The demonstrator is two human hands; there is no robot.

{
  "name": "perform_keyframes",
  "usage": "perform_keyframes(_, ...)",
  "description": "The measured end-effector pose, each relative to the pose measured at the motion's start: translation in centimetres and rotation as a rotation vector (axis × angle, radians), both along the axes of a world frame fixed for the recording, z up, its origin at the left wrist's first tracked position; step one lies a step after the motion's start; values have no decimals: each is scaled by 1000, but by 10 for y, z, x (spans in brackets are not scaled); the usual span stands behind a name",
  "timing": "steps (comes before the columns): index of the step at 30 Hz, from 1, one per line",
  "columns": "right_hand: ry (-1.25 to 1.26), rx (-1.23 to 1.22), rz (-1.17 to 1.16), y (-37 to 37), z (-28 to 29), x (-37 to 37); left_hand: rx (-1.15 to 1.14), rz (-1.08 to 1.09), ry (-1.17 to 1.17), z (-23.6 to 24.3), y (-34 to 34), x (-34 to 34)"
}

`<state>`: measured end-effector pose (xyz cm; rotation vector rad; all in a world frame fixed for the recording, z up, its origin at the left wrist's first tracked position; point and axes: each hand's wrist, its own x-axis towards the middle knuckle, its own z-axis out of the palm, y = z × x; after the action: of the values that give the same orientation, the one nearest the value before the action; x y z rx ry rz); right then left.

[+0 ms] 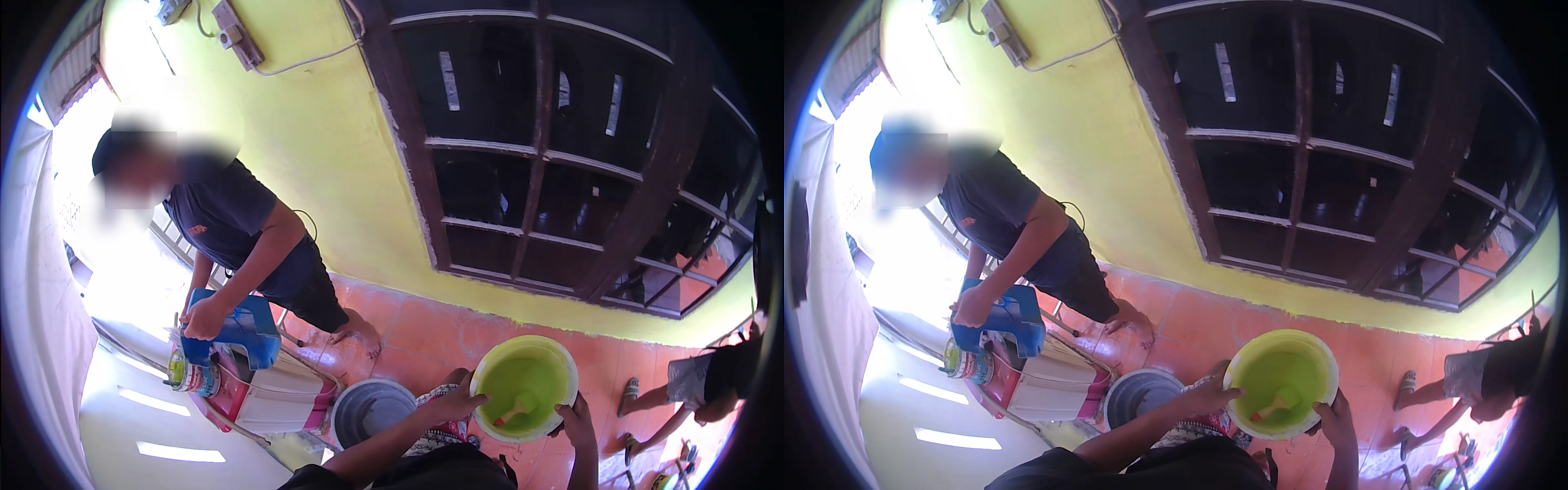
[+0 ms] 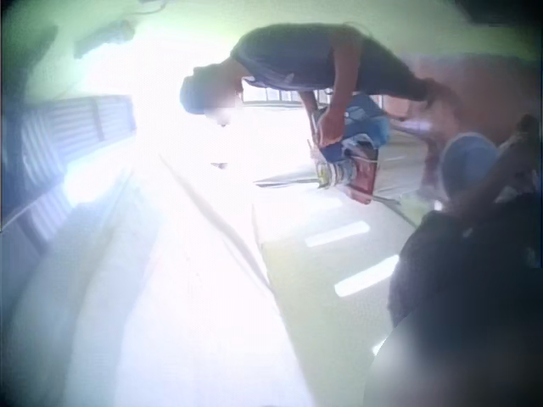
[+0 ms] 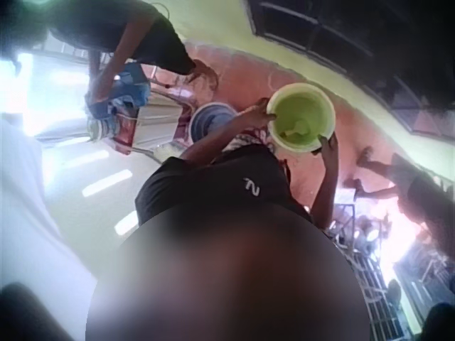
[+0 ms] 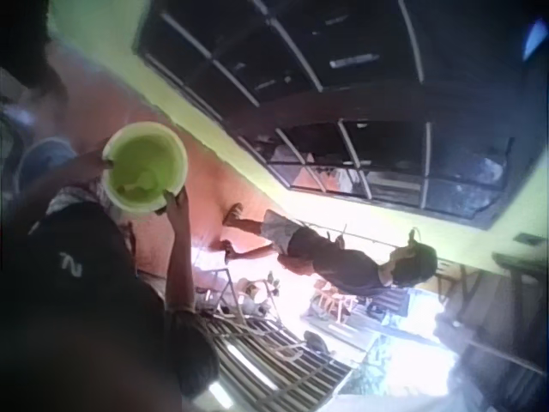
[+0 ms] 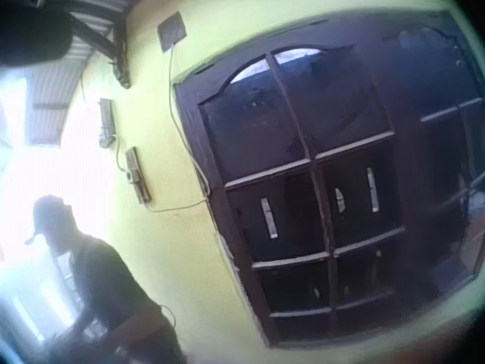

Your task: The person sits on the floor and stirs green paint in a bucket with a small spatula. They then carry the bucket to another area, add water from a hose, and continue mixing the paint.

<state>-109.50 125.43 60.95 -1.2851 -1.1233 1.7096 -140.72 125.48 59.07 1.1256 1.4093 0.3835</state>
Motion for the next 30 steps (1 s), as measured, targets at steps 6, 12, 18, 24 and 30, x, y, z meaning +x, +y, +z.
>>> perform_keyframes(6, -28, -37, 201, 150, -16, -72, 17, 517, -155, -46, 80, -52)
perform_keyframes(12, -114, -86, 400, 278, -29, -159, 82, 632, -159, -117, 153, -124)
perform_keyframes(18, -90, -107, 565, 367, -47, -208, 26, 786, -124, -85, 198, -157)
perform_keyframes(24, -74, -52, 759, 415, -70, -247, -10, 970, -127, -27, 205, -165)
perform_keyframes(30, -21, -94, 946, 456, -95, -278, -35, 1174, -34, -30, 204, -151)
